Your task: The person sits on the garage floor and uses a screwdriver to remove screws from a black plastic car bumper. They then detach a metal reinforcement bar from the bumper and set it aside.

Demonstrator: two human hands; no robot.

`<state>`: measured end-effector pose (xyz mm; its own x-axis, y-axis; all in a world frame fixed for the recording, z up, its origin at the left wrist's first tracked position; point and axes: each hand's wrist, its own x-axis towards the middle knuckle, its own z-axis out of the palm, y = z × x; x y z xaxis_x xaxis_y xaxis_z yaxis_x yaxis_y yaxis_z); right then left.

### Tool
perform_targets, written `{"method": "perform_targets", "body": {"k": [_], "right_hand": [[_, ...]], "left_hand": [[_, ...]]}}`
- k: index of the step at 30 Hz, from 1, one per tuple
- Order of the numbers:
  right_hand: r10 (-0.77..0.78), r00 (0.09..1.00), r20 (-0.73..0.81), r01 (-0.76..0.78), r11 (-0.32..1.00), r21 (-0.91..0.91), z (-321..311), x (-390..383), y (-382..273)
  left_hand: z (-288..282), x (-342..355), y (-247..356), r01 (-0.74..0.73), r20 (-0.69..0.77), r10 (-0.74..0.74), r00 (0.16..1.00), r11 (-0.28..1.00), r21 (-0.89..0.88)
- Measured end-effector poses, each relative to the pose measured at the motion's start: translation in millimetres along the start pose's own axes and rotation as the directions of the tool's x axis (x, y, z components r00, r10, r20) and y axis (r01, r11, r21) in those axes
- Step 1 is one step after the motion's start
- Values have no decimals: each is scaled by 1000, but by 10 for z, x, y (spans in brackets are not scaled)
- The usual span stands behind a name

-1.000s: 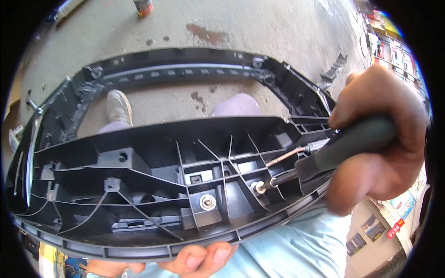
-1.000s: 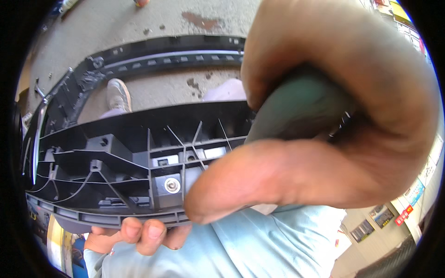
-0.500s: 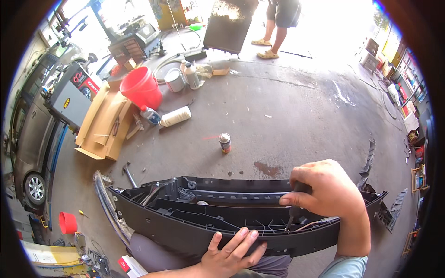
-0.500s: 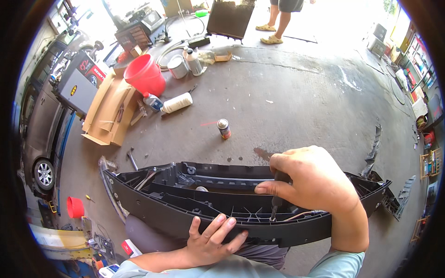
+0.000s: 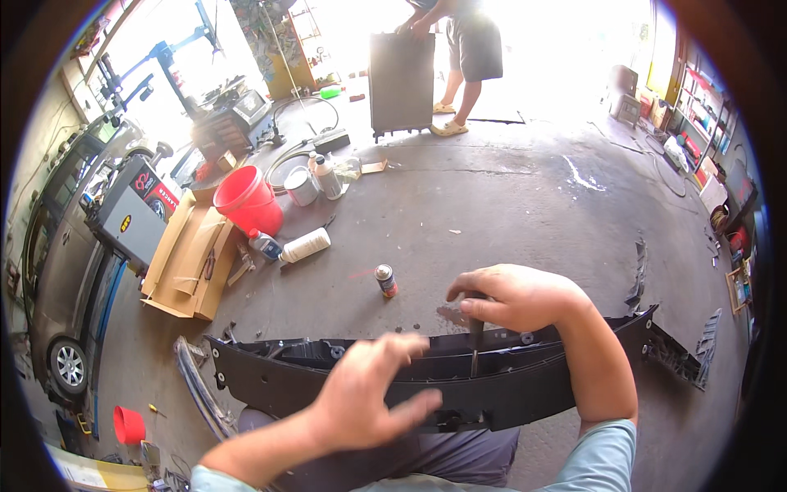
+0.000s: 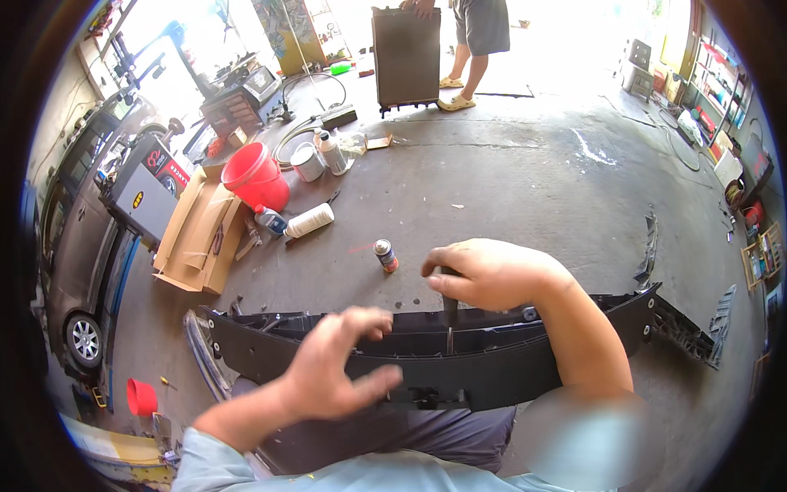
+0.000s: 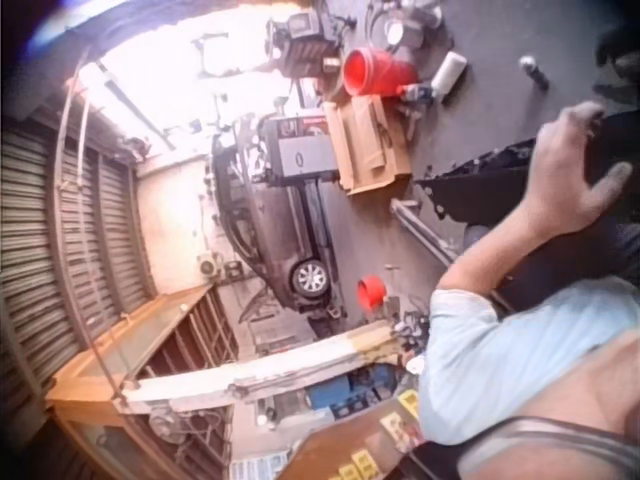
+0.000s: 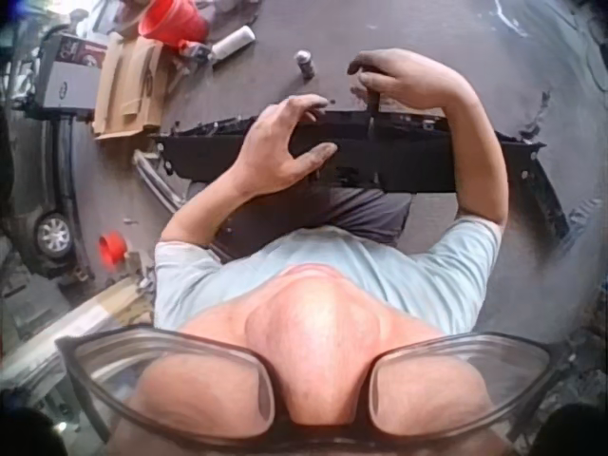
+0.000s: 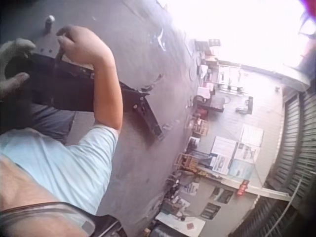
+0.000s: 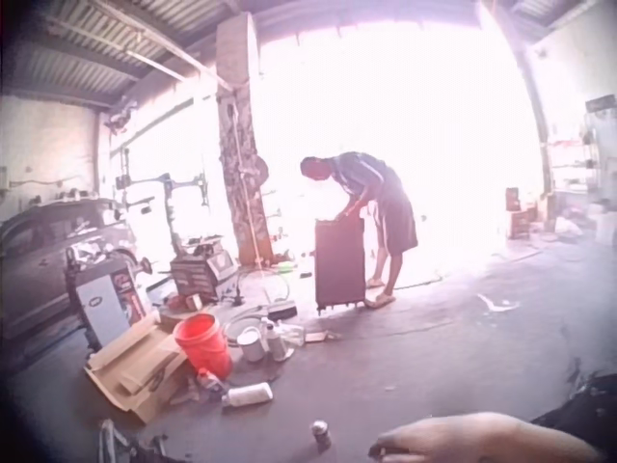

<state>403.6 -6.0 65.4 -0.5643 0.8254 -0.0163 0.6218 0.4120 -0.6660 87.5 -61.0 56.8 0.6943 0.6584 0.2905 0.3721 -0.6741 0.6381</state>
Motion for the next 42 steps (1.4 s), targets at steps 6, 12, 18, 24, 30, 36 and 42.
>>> {"method": "perform_targets", "body": {"k": [6,12,18,24,30,36,42], "right_hand": [[50,992,117,-60,995,83,-144,5,-129],[117,989,93,-112,992,-53,-132,-10,-88],[182,973,141,-215,940,266,-155,9,5],[-18,999,41,19,1000,-20,-100,76,106],[-31,994,102,22,996,85,-132,99,100],[-37,999,38,36,999,38,-53,76,142],[172,970,170,-162,984,-72,-141,205,-45]], "left_hand": [[-78,1136,-389,162,-7,-170,985,955,-249],[75,1313,-293,53,148,-23,989,979,-199],[98,1294,-316,-121,63,128,990,986,-112],[151,1250,-411,-111,96,115,989,992,-54],[123,1234,-412,-127,102,126,987,992,3],[117,1236,-434,-120,107,113,988,991,64],[168,1240,-533,-139,70,132,989,986,93]]}}
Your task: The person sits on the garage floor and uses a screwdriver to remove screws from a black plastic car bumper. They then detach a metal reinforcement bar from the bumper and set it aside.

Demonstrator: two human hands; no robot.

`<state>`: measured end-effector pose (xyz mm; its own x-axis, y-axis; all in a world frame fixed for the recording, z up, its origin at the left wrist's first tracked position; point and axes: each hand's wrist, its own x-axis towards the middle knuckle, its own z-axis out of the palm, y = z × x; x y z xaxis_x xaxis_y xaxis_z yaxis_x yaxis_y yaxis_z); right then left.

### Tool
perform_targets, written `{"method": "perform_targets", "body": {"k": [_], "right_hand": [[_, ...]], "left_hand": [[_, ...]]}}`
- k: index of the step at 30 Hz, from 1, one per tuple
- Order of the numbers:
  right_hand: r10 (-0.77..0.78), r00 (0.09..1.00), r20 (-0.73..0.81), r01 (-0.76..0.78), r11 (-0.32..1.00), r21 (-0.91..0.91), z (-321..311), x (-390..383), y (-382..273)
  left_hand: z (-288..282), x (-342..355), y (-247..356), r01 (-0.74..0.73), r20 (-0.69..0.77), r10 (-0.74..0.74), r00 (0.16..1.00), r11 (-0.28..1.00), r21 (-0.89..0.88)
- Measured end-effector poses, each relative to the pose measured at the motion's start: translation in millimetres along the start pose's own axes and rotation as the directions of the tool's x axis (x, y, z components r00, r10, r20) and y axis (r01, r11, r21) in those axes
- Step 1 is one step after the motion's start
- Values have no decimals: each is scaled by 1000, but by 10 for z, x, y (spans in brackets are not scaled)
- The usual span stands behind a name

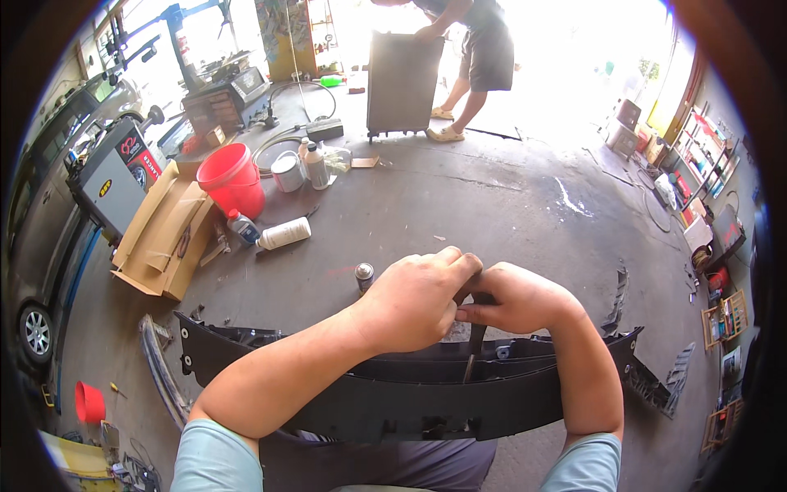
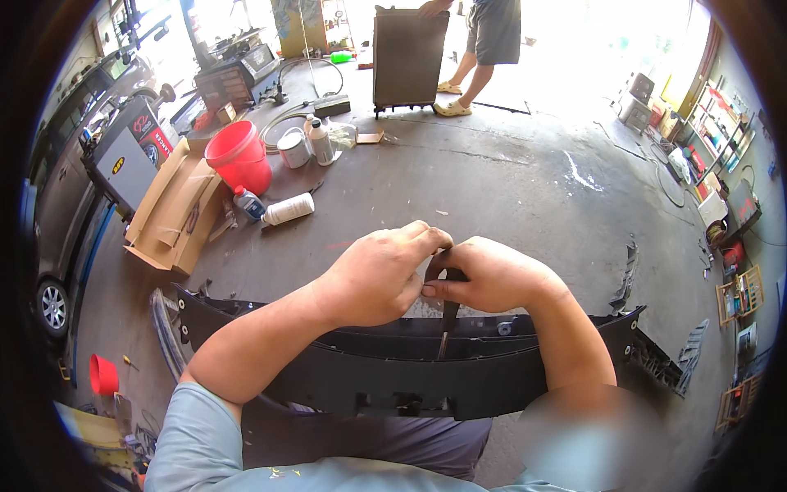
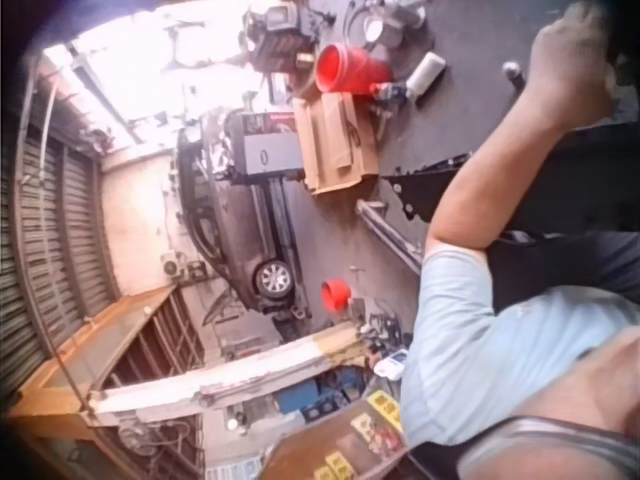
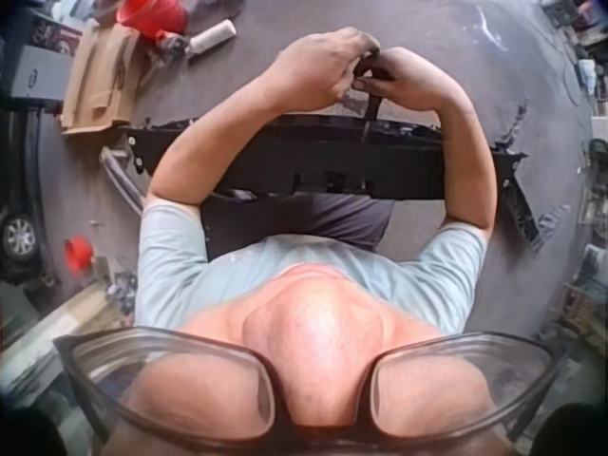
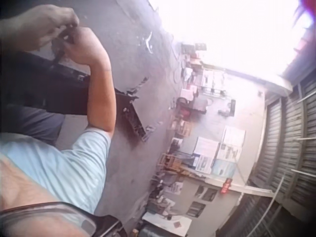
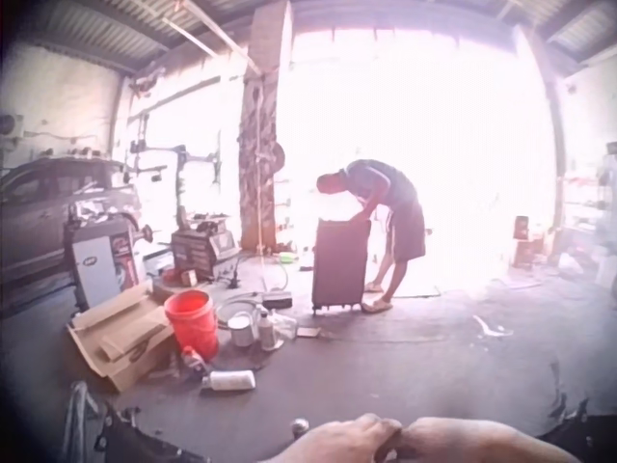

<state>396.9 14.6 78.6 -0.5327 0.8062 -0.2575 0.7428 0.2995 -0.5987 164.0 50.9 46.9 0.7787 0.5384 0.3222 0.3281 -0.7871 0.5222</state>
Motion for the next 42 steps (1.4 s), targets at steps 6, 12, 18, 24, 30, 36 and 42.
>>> {"method": "perform_targets", "body": {"k": [6,12,18,24,30,36,42], "right_hand": [[-147,979,-140,165,978,128,95,-45,150],[-18,1000,-3,18,1000,21,22,13,42],[-89,993,-78,105,966,236,92,-38,158],[-117,988,-104,111,992,-64,101,31,245],[-162,974,-161,193,960,203,163,-22,88],[-78,995,-59,76,997,-30,52,15,80],[-61,998,-28,66,964,258,89,-11,153]], "left_hand": [[-2,32,-6,-9,-5,9,1000,1000,16],[14,10,-23,-14,-18,14,1000,999,38],[-7,43,-13,3,-26,-2,1000,1000,19],[18,40,-9,-1,-29,2,1000,999,35],[23,25,-28,8,-25,-7,1000,1000,29],[22,36,-6,10,-27,-9,1000,999,36],[25,26,-17,9,-28,-8,1000,999,35]]}}
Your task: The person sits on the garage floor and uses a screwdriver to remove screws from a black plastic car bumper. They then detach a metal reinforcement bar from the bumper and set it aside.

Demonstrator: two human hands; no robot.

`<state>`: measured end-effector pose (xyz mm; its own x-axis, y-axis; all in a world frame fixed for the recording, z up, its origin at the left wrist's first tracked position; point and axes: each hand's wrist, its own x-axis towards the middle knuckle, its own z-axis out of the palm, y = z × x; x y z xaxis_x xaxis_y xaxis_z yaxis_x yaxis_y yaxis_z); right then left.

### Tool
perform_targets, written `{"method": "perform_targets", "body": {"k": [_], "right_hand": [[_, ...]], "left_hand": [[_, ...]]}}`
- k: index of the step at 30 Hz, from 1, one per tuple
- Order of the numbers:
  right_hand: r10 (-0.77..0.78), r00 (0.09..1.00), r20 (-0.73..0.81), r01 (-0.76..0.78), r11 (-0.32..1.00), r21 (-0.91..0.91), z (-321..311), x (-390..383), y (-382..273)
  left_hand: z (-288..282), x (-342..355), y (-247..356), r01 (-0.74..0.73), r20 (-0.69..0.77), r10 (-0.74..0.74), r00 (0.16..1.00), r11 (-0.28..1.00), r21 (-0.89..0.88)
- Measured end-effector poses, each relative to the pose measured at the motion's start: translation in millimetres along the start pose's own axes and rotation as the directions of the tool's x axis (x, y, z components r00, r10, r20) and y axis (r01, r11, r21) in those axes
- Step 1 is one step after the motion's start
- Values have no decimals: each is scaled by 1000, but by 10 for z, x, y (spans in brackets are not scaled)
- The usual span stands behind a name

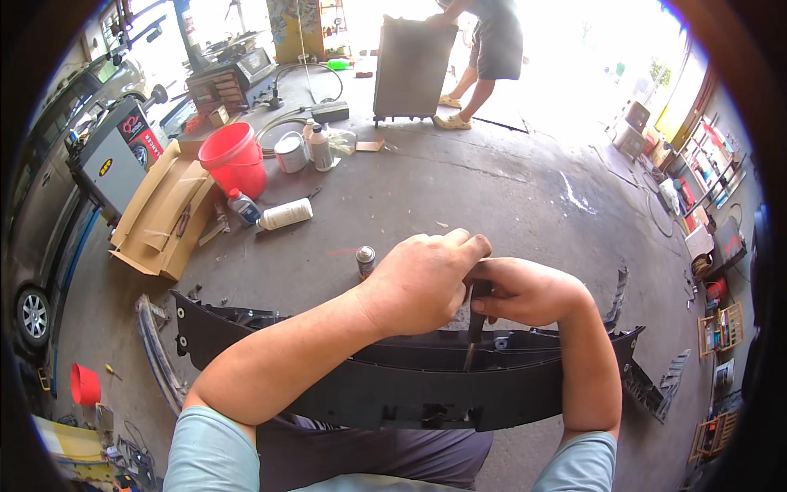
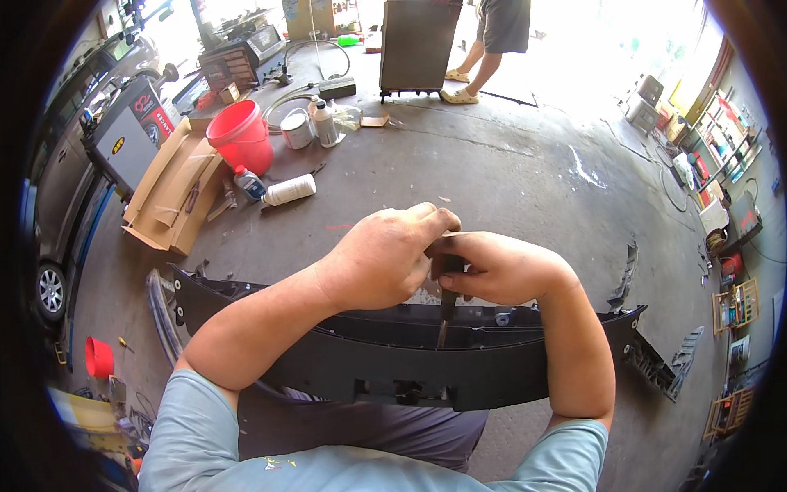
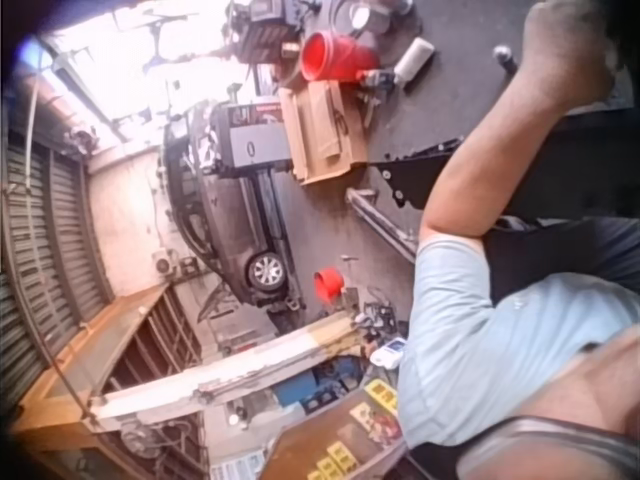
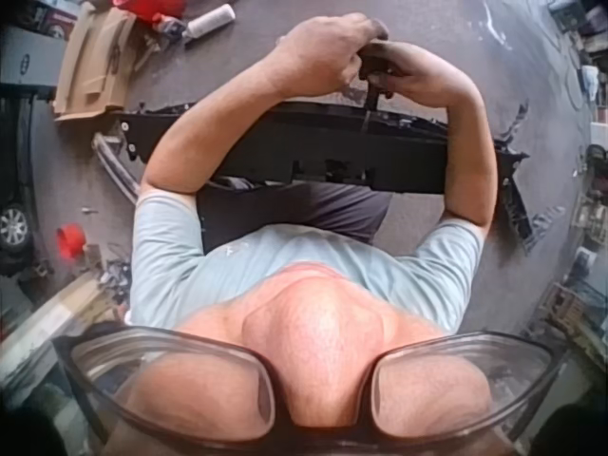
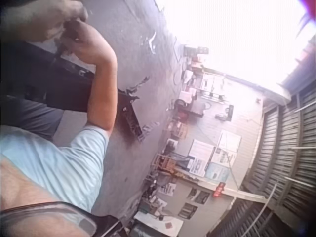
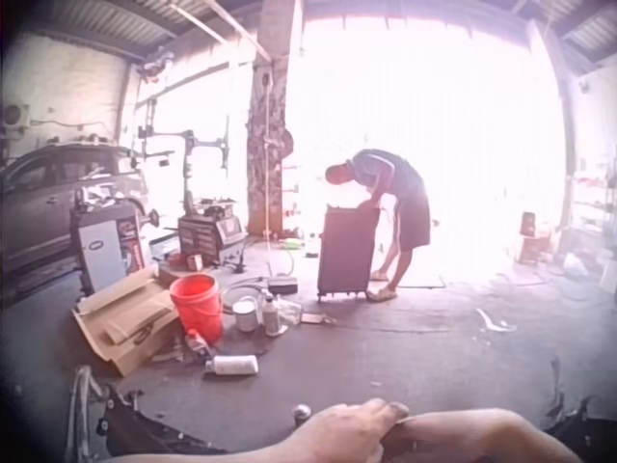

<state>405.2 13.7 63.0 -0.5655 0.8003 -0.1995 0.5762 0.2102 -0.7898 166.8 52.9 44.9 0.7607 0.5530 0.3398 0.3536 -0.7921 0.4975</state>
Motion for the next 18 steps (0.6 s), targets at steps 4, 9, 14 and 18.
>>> {"method": "perform_targets", "body": {"k": [4,9,14,18], "right_hand": [[-3,1000,-18,0,979,-206,11,48,4],[-97,994,-58,87,983,-159,41,-1,-28],[-21,1000,-16,18,984,-179,11,30,11],[-57,998,-36,47,970,-237,27,32,-65]], "left_hand": [[6,10,16,-9,13,9,1000,1000,2],[-16,-10,34,16,11,-16,1000,1000,-20],[7,9,24,-15,0,15,1000,1000,-24],[-3,1,21,-1,-1,1,1000,1000,-28]]}}
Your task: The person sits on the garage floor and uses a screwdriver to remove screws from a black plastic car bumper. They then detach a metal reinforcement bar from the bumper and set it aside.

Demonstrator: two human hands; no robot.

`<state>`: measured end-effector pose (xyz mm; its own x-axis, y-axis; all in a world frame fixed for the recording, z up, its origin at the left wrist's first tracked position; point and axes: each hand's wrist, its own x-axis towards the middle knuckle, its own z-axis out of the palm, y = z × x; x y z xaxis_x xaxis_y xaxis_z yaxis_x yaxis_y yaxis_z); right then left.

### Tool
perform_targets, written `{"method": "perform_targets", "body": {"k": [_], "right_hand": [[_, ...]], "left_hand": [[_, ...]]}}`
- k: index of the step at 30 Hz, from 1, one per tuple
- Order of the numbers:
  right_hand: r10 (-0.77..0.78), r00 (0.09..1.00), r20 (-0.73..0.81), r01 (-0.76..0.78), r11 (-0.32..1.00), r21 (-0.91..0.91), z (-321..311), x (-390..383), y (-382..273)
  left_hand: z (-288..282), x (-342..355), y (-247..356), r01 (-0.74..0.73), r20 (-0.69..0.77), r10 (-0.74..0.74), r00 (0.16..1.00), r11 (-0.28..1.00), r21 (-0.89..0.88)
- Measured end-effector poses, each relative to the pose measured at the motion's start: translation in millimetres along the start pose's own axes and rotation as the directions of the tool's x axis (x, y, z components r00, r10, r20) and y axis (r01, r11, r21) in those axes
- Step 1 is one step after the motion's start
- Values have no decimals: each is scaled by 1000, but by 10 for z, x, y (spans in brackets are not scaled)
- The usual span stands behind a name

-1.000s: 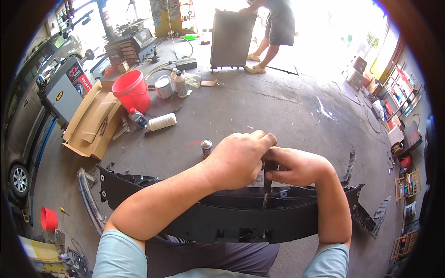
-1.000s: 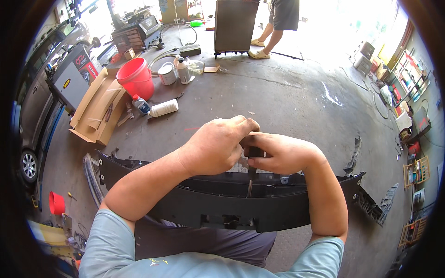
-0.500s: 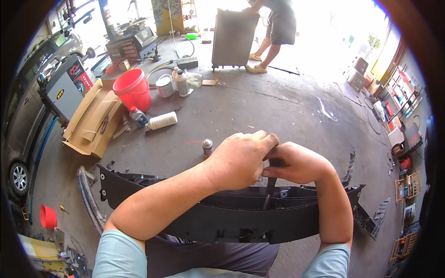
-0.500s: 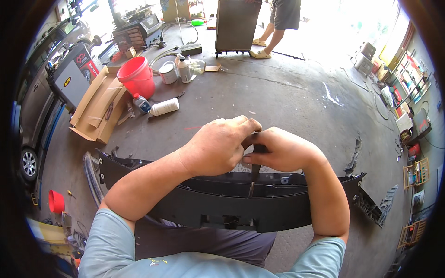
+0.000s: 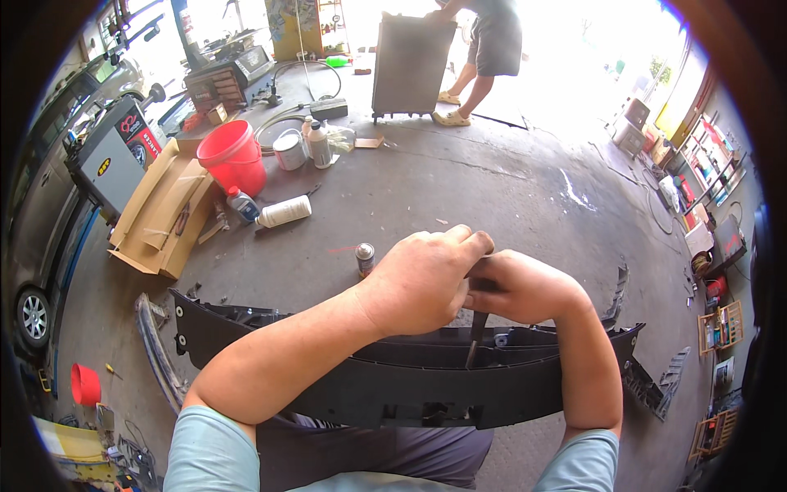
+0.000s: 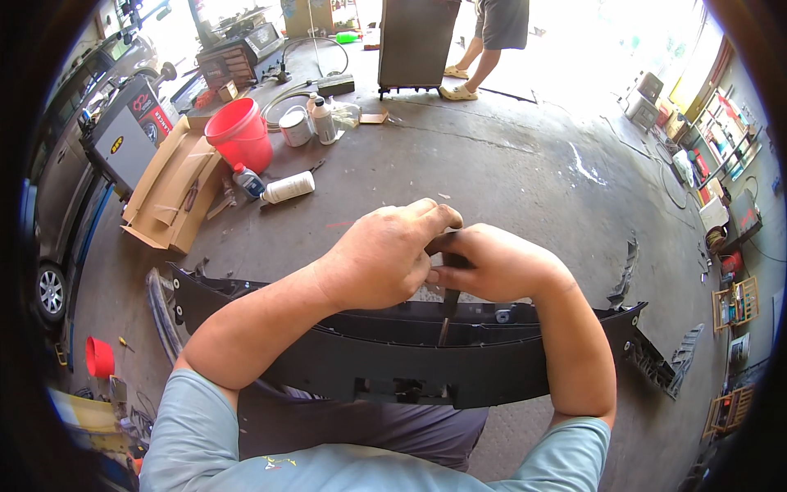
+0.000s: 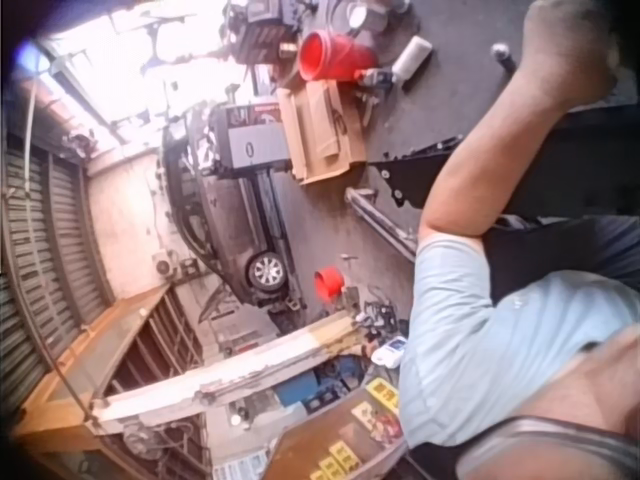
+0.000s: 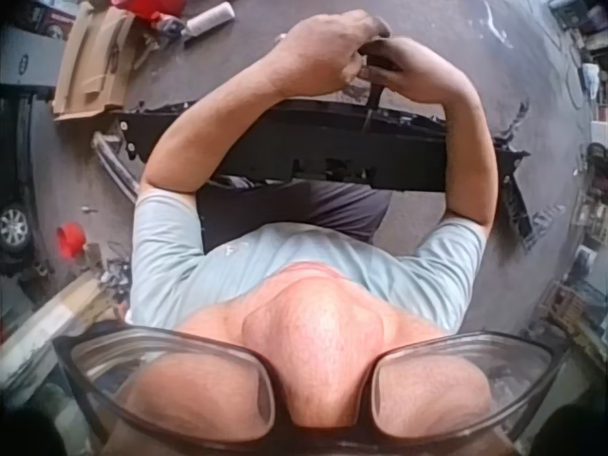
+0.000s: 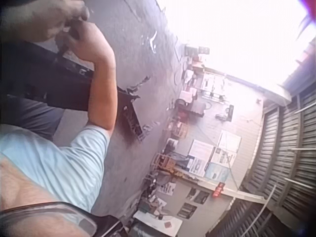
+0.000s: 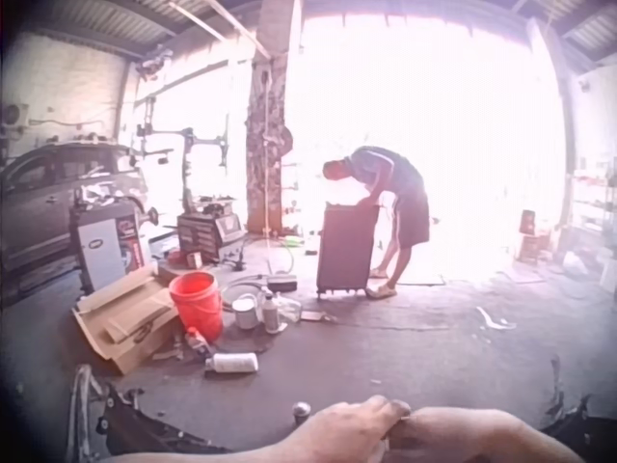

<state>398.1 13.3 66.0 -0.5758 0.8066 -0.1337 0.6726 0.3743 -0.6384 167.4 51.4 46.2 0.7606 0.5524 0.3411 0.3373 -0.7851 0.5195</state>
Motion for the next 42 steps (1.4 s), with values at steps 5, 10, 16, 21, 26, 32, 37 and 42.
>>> {"method": "perform_targets", "body": {"k": [5,10,16,21,26,32,37,42], "right_hand": [[47,999,16,-48,995,89,-35,-27,2],[68,998,-1,-68,995,74,-10,-1,-19],[13,1000,1,-13,998,61,-26,-22,-32],[-38,997,-69,45,993,110,41,-23,65],[-42,999,-20,42,999,27,13,-2,38],[-79,996,-47,83,992,98,73,-25,122],[-5,1000,-12,4,998,-59,50,4,36],[-64,998,-15,66,991,117,47,-35,0]], "left_hand": [[11,-5,-3,-7,-2,7,1000,1000,24],[15,-10,-12,-4,-19,4,1000,1000,-4],[22,-23,3,-17,9,16,1000,1000,9],[-10,-1,33,-11,-13,11,1000,1000,10],[2,-17,6,-4,-4,4,1000,999,35],[10,-17,14,3,3,-3,1000,1000,22],[13,-5,29,1,-12,-1,1000,1000,29],[23,-17,-4,-15,-13,15,1000,1000,28]]}}
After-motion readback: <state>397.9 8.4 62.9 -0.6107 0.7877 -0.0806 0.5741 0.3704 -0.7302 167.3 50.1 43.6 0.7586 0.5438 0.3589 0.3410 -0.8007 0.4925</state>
